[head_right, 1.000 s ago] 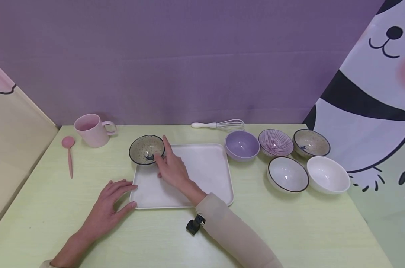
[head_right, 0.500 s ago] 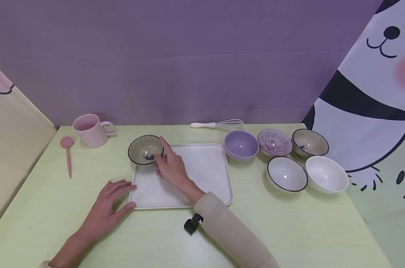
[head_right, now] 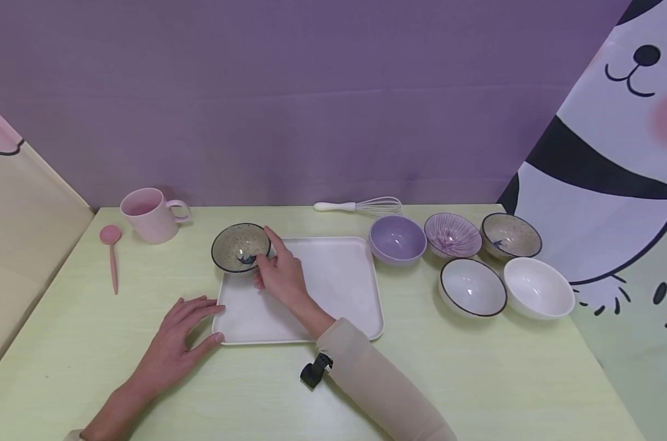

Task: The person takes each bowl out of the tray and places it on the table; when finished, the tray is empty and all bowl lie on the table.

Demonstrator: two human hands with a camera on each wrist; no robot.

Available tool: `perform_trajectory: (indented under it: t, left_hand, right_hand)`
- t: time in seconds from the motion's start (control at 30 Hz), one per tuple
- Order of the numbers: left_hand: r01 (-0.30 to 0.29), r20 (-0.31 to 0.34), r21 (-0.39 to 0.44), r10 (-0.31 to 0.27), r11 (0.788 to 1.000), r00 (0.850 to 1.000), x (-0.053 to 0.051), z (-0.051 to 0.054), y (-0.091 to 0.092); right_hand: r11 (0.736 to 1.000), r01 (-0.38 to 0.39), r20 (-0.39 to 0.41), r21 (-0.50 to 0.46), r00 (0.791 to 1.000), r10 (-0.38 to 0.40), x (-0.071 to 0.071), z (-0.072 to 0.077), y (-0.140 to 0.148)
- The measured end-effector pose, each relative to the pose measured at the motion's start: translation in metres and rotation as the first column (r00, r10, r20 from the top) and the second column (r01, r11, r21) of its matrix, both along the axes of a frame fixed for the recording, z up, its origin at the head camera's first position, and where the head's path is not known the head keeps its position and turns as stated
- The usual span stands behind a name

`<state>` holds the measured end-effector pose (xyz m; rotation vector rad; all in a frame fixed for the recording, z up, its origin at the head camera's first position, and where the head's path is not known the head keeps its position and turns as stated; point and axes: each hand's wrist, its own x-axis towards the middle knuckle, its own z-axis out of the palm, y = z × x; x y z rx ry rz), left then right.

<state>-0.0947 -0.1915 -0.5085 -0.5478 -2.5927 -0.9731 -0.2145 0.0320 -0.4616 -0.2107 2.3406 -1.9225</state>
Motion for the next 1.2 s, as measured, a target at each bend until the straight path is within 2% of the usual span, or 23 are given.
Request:
perform_trajectory:
  t: [0.37,0.93,1.2]
  left_hand:
    - [0.005,-0.029,0.005,-0.005,1.000,1.000,0.000,-0.001,-0.001]
    - [0.002,-0.007,0.003,-0.002,1.000,1.000,0.000,-0.003,-0.001]
    - [-0.002,-0.009,0.003,0.002,1.000,1.000,0.001,-0.002,-0.001]
  right_hand:
    - [0.999,0.023,0.027,-0.037,0.999,-0.022,0.008,0.002,0.008]
    - [0.996,0.053,-0.022,-0.069,0.998,-0.055,0.025,0.015,0.048]
    - [0.995,0.082,-0.052,-0.058,0.995,-0.085,0.036,0.014,0.069]
